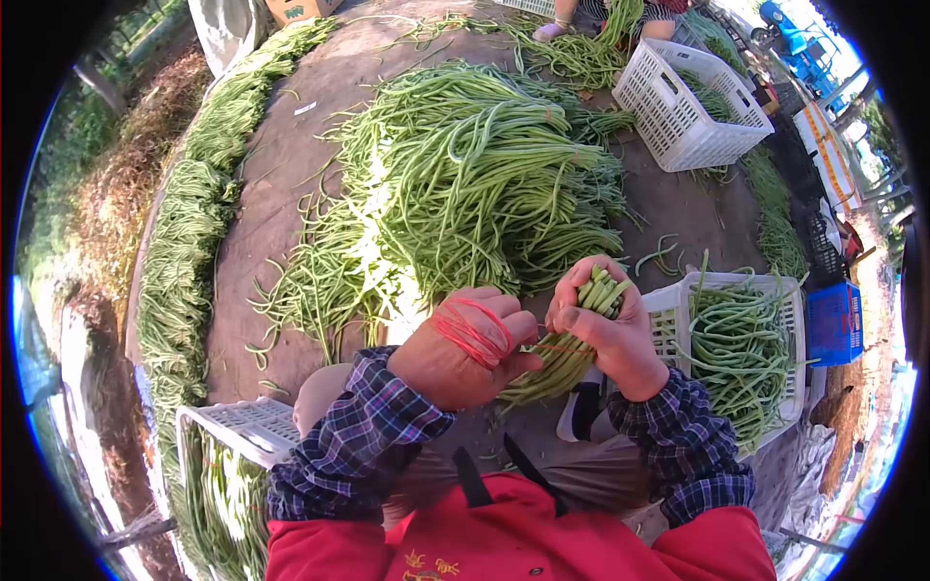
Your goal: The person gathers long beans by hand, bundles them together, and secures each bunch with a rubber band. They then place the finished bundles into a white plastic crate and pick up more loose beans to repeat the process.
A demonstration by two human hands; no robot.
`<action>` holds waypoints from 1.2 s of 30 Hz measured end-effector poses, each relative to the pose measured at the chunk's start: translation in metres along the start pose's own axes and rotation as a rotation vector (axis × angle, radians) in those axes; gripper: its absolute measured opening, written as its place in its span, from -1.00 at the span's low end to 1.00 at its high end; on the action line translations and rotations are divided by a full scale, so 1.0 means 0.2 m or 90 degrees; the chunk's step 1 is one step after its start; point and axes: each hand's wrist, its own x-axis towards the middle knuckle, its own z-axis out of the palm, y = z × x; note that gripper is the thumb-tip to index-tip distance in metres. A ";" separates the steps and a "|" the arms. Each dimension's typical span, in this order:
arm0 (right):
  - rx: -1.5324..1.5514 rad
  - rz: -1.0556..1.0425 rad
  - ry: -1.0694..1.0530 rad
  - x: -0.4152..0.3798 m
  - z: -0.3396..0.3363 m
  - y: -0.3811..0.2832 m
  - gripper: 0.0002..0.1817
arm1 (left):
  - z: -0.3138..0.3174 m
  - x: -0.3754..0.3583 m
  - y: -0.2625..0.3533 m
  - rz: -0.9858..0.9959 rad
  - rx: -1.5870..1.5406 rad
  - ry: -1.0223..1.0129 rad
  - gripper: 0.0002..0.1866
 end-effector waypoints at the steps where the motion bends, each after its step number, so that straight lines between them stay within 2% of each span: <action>1: -0.002 -0.002 -0.002 0.01 0.00 0.01 -0.75 | -0.01 0.01 0.00 0.007 0.065 -0.009 -0.84; 3: 0.040 -0.019 0.045 0.01 0.00 0.03 -0.76 | -0.04 0.01 0.00 0.022 0.074 -0.025 -0.79; 5: 0.050 -0.009 0.051 -0.01 0.00 0.06 -0.76 | -0.11 0.00 0.03 -0.041 -0.640 -0.093 -0.67; 6: 0.059 -0.001 0.065 -0.02 0.01 0.07 -0.76 | -0.07 0.01 -0.03 0.067 -0.759 0.061 -0.62; 7: 0.059 -0.002 0.064 -0.02 0.02 0.07 -0.76 | -0.06 0.05 -0.08 0.112 -0.926 0.161 -0.67; 9: 0.039 -0.071 0.048 -0.02 0.04 0.06 -0.77 | -0.08 0.03 -0.11 0.079 -1.045 0.248 -0.71; 12: 0.056 -0.143 0.056 -0.01 0.07 0.00 -0.78 | -0.09 0.05 -0.07 0.024 -0.884 0.310 -0.75; 13: 0.048 -0.189 0.064 -0.01 0.07 -0.03 -0.78 | -0.07 0.09 -0.05 0.053 -0.774 0.358 -0.65; 15: 0.051 -0.215 0.042 0.00 0.10 -0.07 -0.79 | -0.03 0.13 -0.06 0.070 -0.254 0.392 -0.60; 16: 0.037 -0.234 0.006 0.00 0.12 -0.09 -0.77 | -0.02 0.16 -0.05 0.102 -0.087 0.408 -0.52; 17: 0.022 -0.251 -0.030 0.00 0.14 -0.09 -0.76 | 0.00 0.19 -0.05 0.103 -0.084 0.409 -0.52; 19: -0.037 -0.279 -0.041 0.01 0.17 -0.10 -0.74 | 0.04 0.23 -0.04 0.117 -0.559 0.498 -0.45; 20: -0.078 -0.306 -0.044 0.02 0.18 -0.11 -0.74 | 0.00 0.22 -0.03 0.043 -0.698 0.440 -0.23; 21: -0.120 -0.334 -0.047 0.03 0.18 -0.12 -0.74 | 0.00 0.22 -0.05 0.049 -0.695 0.440 -0.23; 23: -0.128 -0.355 -0.045 0.06 0.17 -0.15 -0.75 | 0.00 0.22 -0.07 0.008 -0.890 0.111 -0.01; 24: -0.161 -0.375 -0.042 0.07 0.17 -0.18 -0.76 | 0.04 0.21 -0.04 -0.053 -0.883 0.061 0.08; 25: -0.193 -0.396 -0.037 0.07 0.16 -0.20 -0.77 | 0.03 0.20 -0.01 -0.050 -0.879 0.062 0.08; 27: -0.206 -0.386 0.015 0.09 0.13 -0.18 -0.78 | 0.03 0.20 0.02 -0.049 -0.789 -0.025 -0.11; 28: -0.336 -0.408 0.035 0.10 0.10 -0.18 -0.77 | 0.05 0.20 0.04 -0.052 -0.789 -0.028 -0.11; 29: -0.466 -0.427 0.057 0.11 0.08 -0.17 -0.77 | 0.07 0.21 0.05 -0.081 -0.752 -0.025 -0.21; 30: -0.469 -0.332 0.108 0.10 0.09 -0.17 -0.77 | 0.08 0.21 0.06 -0.110 -0.716 -0.020 -0.31; 31: -0.467 -0.327 0.109 0.10 0.09 -0.20 -0.77 | 0.10 0.21 0.06 -0.115 -0.719 -0.021 -0.31; 33: -0.538 -0.120 -0.025 0.13 0.05 -0.30 -0.74 | 0.15 0.23 0.05 -0.269 -0.665 -0.027 -0.52; 34: -0.427 -0.038 -0.119 0.13 0.01 -0.36 -0.55 | 0.20 0.22 0.05 -0.282 -0.756 0.037 -0.38; 35: -0.392 -0.147 -0.087 0.14 -0.02 -0.37 -0.42 | 0.24 0.21 0.03 -0.284 -0.759 0.030 -0.38; 36: -0.356 -0.251 -0.051 0.14 -0.06 -0.39 -0.29 | 0.27 0.19 0.02 -0.279 -0.861 -0.002 -0.34</action>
